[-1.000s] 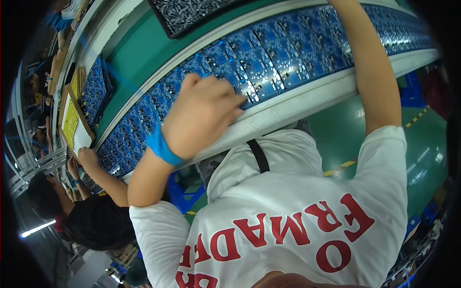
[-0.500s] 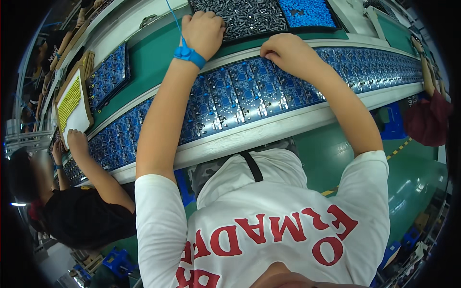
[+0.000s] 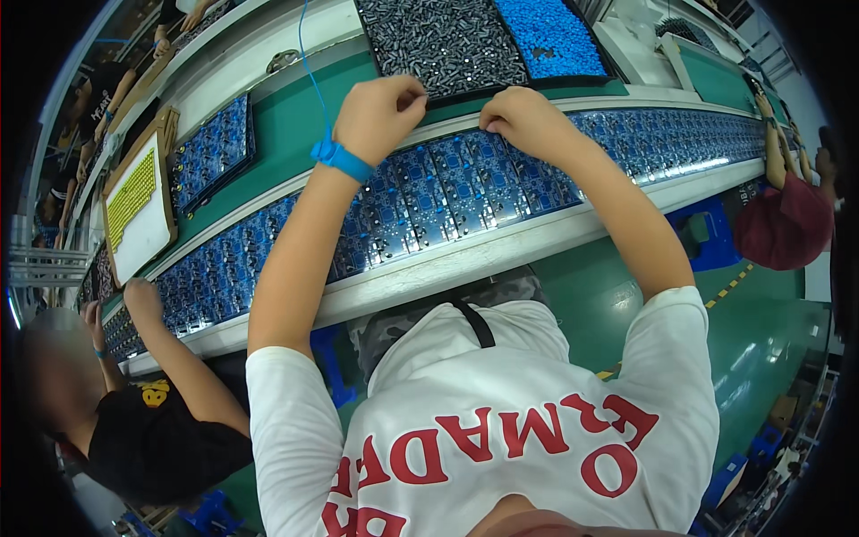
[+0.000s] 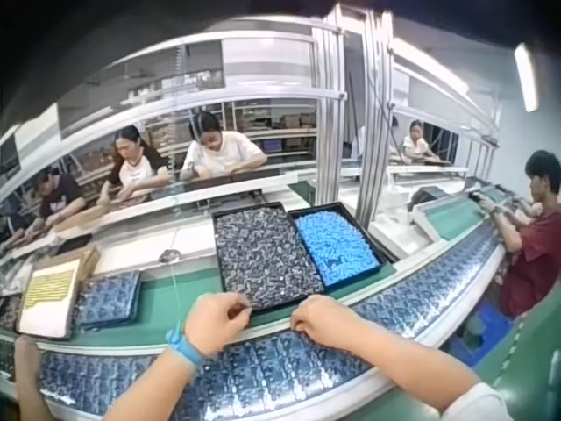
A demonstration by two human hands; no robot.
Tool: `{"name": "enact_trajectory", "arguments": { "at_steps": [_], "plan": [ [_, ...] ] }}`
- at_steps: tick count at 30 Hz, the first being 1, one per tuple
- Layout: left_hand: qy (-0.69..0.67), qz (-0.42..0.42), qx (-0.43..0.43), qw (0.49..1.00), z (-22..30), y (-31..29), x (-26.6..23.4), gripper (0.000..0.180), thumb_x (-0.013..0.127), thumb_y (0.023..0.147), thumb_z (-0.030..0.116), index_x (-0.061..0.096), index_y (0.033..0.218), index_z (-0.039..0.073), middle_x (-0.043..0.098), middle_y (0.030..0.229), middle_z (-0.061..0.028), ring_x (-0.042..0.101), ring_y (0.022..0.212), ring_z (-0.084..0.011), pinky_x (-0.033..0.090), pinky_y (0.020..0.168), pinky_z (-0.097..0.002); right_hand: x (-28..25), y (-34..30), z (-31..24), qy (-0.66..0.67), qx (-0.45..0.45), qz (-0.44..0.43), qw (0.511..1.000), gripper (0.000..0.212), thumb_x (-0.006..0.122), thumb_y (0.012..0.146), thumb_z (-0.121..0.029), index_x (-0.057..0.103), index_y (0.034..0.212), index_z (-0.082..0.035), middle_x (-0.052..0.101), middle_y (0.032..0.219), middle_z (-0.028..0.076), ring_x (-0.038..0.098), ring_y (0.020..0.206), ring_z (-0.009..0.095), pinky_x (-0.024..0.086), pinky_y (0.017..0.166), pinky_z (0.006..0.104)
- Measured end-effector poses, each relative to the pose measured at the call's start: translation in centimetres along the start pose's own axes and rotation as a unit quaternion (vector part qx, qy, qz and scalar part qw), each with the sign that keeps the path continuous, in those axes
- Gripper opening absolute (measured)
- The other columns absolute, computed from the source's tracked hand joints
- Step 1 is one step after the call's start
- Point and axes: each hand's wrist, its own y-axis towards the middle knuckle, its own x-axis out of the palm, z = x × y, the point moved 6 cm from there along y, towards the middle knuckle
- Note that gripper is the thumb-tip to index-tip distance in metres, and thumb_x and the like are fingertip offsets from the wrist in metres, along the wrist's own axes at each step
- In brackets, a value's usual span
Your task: Placing small electronic components into slots on circuit boards on an assembly line.
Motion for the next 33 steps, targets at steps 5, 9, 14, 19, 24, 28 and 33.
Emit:
{"name": "enact_trajectory", "arguments": {
  "at_steps": [5,9,14,19,24,28,33],
  "plan": [
    [-0.065,-0.041,0.002,0.997,0.7,-1.1,0.3,0.019,0.07,0.087,0.015,0.074,0.103,0.004,0.074,0.089,-0.0115,0.07,0.081,-0.0192,0.054,0.071,-0.0304,0.0,-0.1,0.1,0.015,0.009,0.014,1.0,0.008,0.068,0.081,-0.006,0.072,0.088,-0.005,0.067,0.085,0.009,0.062,0.092,0.03,0.05,0.084,0.0403],
    [-0.111,-0.053,-0.034,0.992,0.1,-1.7,0.8,0.018,0.071,0.086,0.015,0.074,0.101,0.005,0.075,0.092,-0.0115,0.071,0.081,-0.0223,0.055,0.074,-0.0323,0.1,-0.1,-0.8,-0.046,-0.036,0.036,0.998,0.009,0.067,0.079,-0.003,0.072,0.086,-0.005,0.068,0.085,0.01,0.063,0.092,0.03,0.05,0.085,0.0408],
    [-0.118,-0.081,-0.055,0.988,0.3,-2.2,1.4,0.019,0.071,0.086,0.014,0.074,0.101,0.004,0.075,0.093,-0.0107,0.071,0.082,-0.0207,0.055,0.075,-0.031,0.1,-0.3,-1.0,-0.074,-0.044,0.041,0.995,0.009,0.066,0.079,-0.001,0.072,0.084,-0.005,0.067,0.085,0.01,0.062,0.094,0.03,0.05,0.086,0.0405],
    [-0.15,-0.115,-0.072,0.979,1.0,-2.4,2.3,0.018,0.071,0.087,0.013,0.074,0.102,0.004,0.075,0.094,-0.0109,0.071,0.082,-0.0206,0.055,0.075,-0.0309,0.2,-0.8,-0.4,-0.069,-0.05,0.054,0.995,0.011,0.065,0.082,-0.006,0.073,0.089,-0.004,0.069,0.088,0.011,0.063,0.09,0.032,0.051,0.084,0.0409],
    [-0.153,-0.135,-0.066,0.977,0.9,-2.6,2.7,0.018,0.07,0.087,0.012,0.074,0.102,0.004,0.075,0.096,-0.0109,0.071,0.082,-0.0205,0.055,0.075,-0.0309,-0.7,-0.5,0.4,-0.028,0.037,-0.019,0.999,0.016,0.065,0.087,-0.011,0.073,0.097,-0.003,0.071,0.092,0.012,0.067,0.087,0.03,0.053,0.082,0.0402],
    [-0.135,-0.128,-0.053,0.981,1.3,-2.9,3.0,0.016,0.071,0.085,0.011,0.074,0.099,0.004,0.074,0.093,-0.0106,0.07,0.081,-0.0226,0.054,0.075,-0.0319,-6.6,-0.5,6.0,0.025,0.121,0.148,0.981,0.02,0.065,0.093,-0.019,0.072,0.104,-0.004,0.072,0.093,0.011,0.069,0.087,0.023,0.054,0.079,0.0354],
    [-0.03,-0.142,0.114,0.983,3.4,-2.2,4.3,0.01,0.072,0.083,0.012,0.074,0.091,0.008,0.07,0.086,-0.0057,0.064,0.084,-0.0246,0.048,0.078,-0.0366,-8.0,-1.0,12.3,-0.054,0.213,0.189,0.957,0.021,0.067,0.081,-0.024,0.074,0.085,-0.004,0.07,0.082,0.018,0.068,0.079,0.032,0.053,0.071,0.0397]
  ]
}}
